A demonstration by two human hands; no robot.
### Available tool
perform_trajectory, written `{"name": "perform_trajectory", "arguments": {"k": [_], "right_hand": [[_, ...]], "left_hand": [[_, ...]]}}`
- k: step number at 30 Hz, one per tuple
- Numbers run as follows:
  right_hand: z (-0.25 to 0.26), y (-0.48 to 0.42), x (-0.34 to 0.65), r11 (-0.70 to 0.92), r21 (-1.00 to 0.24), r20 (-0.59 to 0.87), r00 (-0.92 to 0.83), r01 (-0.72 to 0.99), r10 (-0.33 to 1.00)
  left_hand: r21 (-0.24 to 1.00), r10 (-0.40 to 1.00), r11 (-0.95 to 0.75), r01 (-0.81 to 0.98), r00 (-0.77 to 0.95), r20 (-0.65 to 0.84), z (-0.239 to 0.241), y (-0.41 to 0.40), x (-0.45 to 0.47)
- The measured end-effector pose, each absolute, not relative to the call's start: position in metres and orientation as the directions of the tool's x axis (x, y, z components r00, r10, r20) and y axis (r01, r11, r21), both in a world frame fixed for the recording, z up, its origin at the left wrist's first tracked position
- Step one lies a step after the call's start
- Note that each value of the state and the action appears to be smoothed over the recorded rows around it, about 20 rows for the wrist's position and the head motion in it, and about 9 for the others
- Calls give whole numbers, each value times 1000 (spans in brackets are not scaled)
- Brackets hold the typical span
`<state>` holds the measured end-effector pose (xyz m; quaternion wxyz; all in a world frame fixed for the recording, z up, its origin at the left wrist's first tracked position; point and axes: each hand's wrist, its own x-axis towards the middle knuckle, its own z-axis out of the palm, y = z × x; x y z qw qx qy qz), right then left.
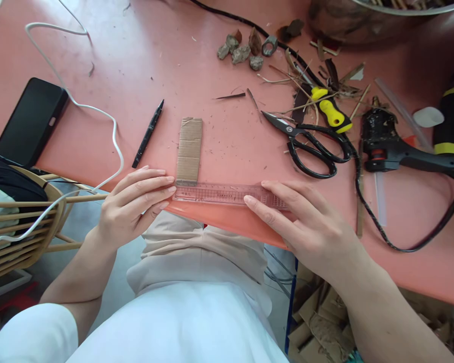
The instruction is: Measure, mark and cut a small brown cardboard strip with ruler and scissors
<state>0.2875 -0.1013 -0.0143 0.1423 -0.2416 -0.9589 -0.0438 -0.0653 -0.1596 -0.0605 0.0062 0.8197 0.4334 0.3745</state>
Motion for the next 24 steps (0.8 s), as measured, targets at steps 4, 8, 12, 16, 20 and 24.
{"name": "perform_trajectory", "arguments": {"k": [4, 8, 12, 16, 20, 24], "right_hand": [[-15, -100, 288, 881, 48, 303, -847, 471, 436], [-15, -101, 288, 872, 62, 307, -841, 486, 446], [-17, -102, 289, 864, 44, 306, -830, 502, 467], [-17, -102, 293, 875, 42, 314, -838, 483, 447], [-17, -102, 294, 876, 37, 335, -831, 482, 444], [-17, -102, 292, 882, 7, 345, -829, 471, 440]], "left_hand": [[339, 706, -631, 698, 334, 625, -61, -158, -65], [349, 700, -632, 692, 315, 641, -64, -158, -64], [336, 685, -635, 696, 307, 660, -67, -158, -63], [337, 692, -622, 707, 295, 659, -68, -159, -62], [329, 707, -607, 723, 303, 639, -66, -161, -63], [330, 731, -591, 736, 316, 604, -65, -162, -66]]}}
